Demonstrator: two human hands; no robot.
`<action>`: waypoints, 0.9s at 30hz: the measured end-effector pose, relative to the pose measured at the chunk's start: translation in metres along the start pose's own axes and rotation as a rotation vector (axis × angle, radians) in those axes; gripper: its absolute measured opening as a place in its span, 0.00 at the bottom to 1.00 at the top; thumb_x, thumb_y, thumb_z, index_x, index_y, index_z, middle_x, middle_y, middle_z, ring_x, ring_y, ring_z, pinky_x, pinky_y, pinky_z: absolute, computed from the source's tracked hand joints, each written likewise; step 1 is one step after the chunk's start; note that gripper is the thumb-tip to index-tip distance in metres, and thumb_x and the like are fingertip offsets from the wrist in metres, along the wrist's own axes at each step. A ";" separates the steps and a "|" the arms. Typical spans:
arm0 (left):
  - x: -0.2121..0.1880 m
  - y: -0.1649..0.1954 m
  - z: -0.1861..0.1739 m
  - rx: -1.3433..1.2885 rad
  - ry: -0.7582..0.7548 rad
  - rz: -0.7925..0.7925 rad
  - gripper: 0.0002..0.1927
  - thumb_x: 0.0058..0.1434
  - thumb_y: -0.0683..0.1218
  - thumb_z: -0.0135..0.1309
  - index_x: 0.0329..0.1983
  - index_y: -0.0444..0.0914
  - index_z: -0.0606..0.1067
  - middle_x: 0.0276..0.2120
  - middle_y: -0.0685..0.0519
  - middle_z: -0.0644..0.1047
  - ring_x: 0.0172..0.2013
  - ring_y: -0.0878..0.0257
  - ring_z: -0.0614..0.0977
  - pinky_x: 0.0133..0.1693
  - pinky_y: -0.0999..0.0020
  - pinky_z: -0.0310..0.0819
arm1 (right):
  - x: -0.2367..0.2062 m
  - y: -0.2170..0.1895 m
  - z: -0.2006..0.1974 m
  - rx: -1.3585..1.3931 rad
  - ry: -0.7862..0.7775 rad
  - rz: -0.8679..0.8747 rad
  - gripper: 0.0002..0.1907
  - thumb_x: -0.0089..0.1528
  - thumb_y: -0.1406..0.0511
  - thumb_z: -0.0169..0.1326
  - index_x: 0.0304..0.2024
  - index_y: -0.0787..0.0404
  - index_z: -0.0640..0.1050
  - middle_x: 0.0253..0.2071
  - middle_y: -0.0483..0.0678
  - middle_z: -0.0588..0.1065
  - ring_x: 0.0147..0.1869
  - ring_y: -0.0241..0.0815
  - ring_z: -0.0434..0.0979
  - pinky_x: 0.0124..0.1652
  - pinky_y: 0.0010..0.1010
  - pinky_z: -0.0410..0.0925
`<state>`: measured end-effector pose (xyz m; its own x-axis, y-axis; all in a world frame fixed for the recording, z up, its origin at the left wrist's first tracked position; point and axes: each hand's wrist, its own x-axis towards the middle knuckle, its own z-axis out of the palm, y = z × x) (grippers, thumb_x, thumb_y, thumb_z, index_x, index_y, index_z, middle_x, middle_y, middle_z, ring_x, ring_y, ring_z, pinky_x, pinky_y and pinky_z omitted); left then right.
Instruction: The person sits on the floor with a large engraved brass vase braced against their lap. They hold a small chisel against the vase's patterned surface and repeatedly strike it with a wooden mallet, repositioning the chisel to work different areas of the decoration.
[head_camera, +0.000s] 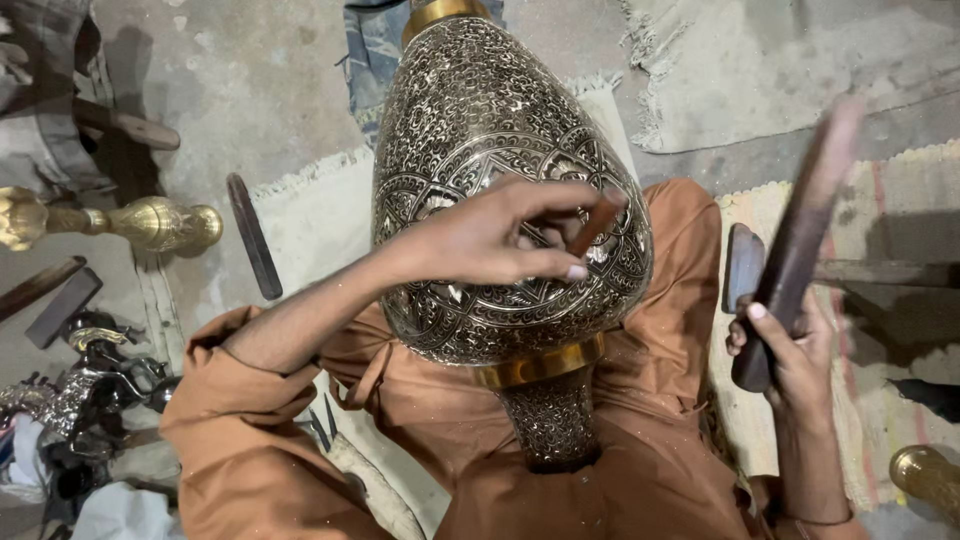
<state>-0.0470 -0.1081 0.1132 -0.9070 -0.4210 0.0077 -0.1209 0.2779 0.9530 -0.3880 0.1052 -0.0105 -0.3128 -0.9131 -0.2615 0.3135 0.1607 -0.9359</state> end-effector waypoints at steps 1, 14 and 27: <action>0.001 0.000 0.001 0.013 -0.019 -0.011 0.32 0.67 0.53 0.61 0.72 0.41 0.66 0.38 0.57 0.81 0.36 0.68 0.86 0.41 0.71 0.86 | 0.002 0.002 0.001 -0.004 -0.005 0.020 0.16 0.68 0.72 0.56 0.57 0.66 0.69 0.41 0.52 0.75 0.34 0.40 0.75 0.31 0.32 0.71; 0.001 -0.009 -0.003 -0.133 -0.034 0.002 0.25 0.69 0.51 0.60 0.64 0.38 0.67 0.35 0.58 0.80 0.39 0.67 0.86 0.45 0.70 0.85 | 0.009 0.017 0.008 0.052 -0.040 0.084 0.19 0.68 0.70 0.54 0.61 0.64 0.68 0.41 0.51 0.73 0.33 0.38 0.72 0.31 0.30 0.69; 0.017 -0.019 0.003 -0.214 -0.116 0.084 0.30 0.70 0.46 0.61 0.71 0.39 0.63 0.43 0.55 0.79 0.44 0.66 0.86 0.52 0.65 0.84 | -0.003 0.009 -0.017 0.046 -0.148 0.020 0.33 0.65 0.67 0.55 0.71 0.64 0.61 0.40 0.49 0.71 0.37 0.43 0.74 0.39 0.35 0.71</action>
<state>-0.0614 -0.1181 0.0941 -0.9521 -0.2984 0.0668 0.0340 0.1139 0.9929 -0.3998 0.1158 -0.0226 -0.1719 -0.9555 -0.2397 0.3606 0.1654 -0.9180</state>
